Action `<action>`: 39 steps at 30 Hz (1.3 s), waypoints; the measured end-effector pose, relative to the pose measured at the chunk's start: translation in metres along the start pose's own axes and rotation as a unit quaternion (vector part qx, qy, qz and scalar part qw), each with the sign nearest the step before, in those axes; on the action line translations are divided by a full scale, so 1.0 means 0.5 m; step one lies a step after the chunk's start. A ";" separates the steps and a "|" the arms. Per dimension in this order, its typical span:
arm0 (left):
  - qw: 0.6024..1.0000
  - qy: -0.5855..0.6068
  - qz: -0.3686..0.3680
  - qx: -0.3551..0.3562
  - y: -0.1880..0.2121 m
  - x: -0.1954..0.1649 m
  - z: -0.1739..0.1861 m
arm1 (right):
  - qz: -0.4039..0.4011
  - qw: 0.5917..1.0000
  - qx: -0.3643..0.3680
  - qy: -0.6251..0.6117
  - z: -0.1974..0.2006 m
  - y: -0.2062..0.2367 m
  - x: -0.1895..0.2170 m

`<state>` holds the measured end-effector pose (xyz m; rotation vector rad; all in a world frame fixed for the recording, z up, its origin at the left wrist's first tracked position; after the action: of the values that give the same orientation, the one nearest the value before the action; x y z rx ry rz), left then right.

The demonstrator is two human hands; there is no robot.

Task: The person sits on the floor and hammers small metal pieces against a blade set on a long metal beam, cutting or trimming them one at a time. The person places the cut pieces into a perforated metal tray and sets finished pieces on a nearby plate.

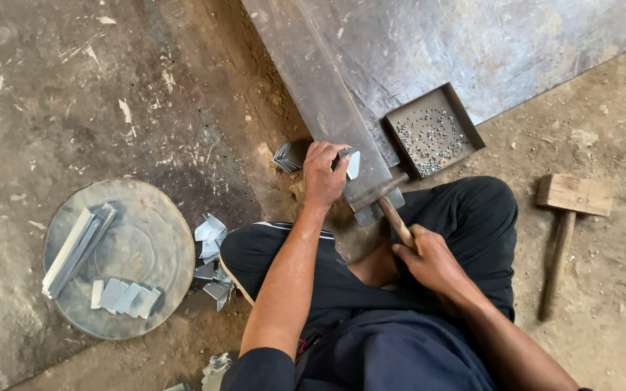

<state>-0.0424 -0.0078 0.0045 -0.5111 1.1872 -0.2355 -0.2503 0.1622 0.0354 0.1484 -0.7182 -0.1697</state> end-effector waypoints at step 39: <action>0.995 -0.059 -0.078 0.014 -0.001 -0.009 0.000 | 0.108 0.958 -0.095 -0.249 0.089 0.019 0.114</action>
<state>-0.0438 -0.0063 0.0085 -0.5860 1.0287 -0.3506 -0.2367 0.1563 0.1069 -0.1654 -1.2090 -0.0637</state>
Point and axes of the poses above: each hand's wrist, its own y-axis away from the middle knuckle, its own z-axis out of the back of the hand, x = y × z, the point moved 2 cm from there along -y, towards the middle knuckle, and after that the axes turned 12 degrees about -x, right-handed, at the moved point
